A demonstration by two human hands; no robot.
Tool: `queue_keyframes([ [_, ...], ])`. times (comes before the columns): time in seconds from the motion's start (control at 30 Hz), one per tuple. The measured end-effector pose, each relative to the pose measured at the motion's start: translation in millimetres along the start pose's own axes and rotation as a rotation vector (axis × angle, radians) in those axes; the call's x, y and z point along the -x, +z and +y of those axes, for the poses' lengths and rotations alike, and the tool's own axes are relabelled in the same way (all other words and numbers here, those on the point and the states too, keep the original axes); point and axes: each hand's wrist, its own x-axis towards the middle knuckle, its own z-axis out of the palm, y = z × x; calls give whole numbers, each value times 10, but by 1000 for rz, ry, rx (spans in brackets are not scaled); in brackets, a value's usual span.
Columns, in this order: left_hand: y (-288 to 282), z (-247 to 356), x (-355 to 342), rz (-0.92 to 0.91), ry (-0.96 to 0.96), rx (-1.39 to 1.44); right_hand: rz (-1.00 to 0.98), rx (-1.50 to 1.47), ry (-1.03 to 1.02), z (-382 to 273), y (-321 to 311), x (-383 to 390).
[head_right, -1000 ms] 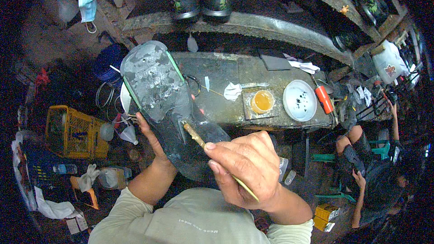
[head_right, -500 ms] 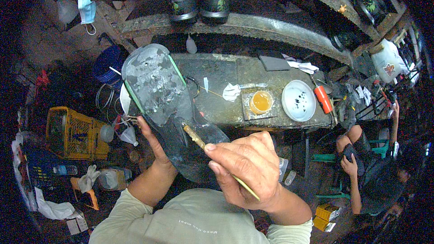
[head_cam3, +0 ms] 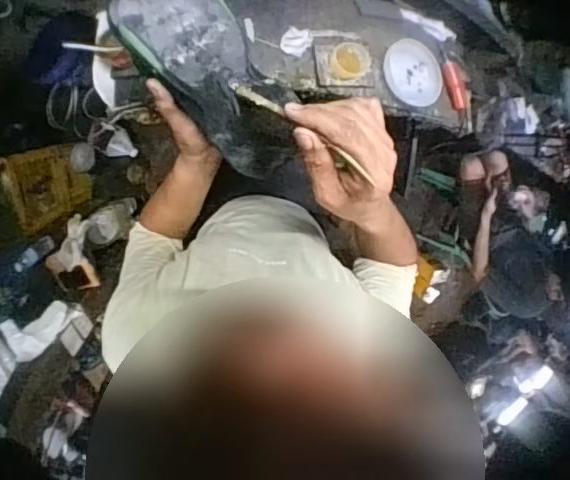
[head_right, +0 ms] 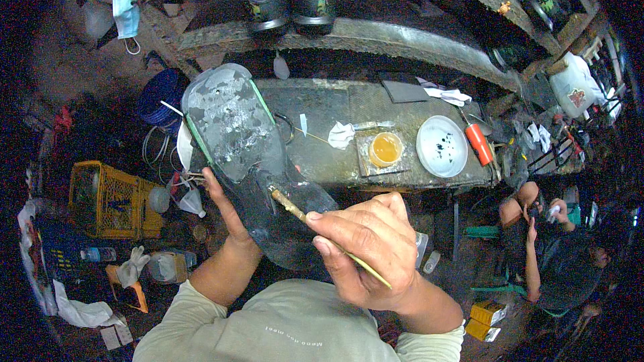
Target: The person grinds the sole of a black sneaker with a rotary tool, wipes the sole with a cloth, then applies a yellow adhesive to the sole and upper with a brush. The finished shoe is placed on a shelf with other shoes.
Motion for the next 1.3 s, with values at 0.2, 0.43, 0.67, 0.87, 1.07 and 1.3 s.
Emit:
queue_keyframes([
  [0.2,-9,7,-50,-41,26,1,-14,-20,14,-10,-36,23],
  [0.43,-22,27,-76,-41,11,17,-38,-32,28,-32,-56,78],
  [0.67,-62,80,-86,-93,-48,66,-77,-157,98,-86,-206,95],
  [0.87,-63,63,-46,-123,-104,105,58,-85,86,5,-209,46],
  [1.07,-40,28,11,-91,-70,148,82,-58,38,26,-152,-42],
  [1.3,-23,173,-42,-228,-176,185,-116,-214,118,-37,-345,39],
])
